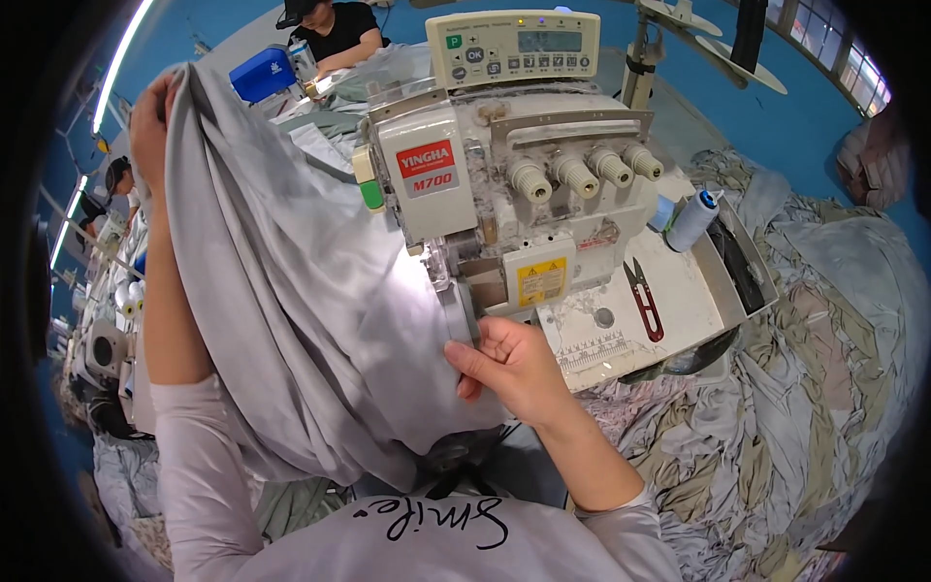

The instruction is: Sewing fabric edges to manufacture pillow covers using an industrial overlock machine.

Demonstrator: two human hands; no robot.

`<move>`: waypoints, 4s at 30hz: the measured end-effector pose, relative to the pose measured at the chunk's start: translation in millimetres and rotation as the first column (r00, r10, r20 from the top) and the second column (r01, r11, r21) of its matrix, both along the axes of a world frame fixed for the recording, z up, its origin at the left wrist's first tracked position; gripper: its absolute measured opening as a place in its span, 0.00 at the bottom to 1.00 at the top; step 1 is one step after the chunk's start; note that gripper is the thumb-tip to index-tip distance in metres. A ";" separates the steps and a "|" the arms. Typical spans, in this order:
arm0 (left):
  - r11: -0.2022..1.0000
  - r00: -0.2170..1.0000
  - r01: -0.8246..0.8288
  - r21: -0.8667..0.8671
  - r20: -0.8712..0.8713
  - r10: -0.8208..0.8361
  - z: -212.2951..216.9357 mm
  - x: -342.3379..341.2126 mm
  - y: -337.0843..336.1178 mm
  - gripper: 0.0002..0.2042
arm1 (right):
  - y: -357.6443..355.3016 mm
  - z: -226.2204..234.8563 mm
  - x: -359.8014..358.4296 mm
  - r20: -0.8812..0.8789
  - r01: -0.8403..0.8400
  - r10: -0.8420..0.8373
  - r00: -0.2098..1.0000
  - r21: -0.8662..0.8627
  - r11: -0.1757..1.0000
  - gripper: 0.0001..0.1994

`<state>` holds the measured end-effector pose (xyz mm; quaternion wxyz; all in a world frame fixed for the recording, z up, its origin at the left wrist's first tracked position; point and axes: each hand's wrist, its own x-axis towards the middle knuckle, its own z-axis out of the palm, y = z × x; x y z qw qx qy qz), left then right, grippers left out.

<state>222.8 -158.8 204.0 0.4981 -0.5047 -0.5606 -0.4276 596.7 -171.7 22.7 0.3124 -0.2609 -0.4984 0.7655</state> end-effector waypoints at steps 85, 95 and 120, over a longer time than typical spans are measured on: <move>0.576 0.642 0.704 -0.416 0.720 -0.265 -138.1 122.7 -24.0 0.09 | -170.3 -232.5 -93.1 0.552 -0.681 0.453 0.700 0.707 0.190 0.24; 0.410 0.728 0.675 -0.614 0.460 -0.509 -131.9 96.3 -52.8 0.15 | -90.9 4.4 163.7 0.192 0.666 -0.690 0.698 0.177 0.724 0.31; 0.259 0.703 0.559 -0.788 0.284 -0.652 -113.6 159.8 -102.0 0.22 | -94.6 -70.8 53.8 0.697 -0.485 -0.161 0.698 0.627 0.609 0.14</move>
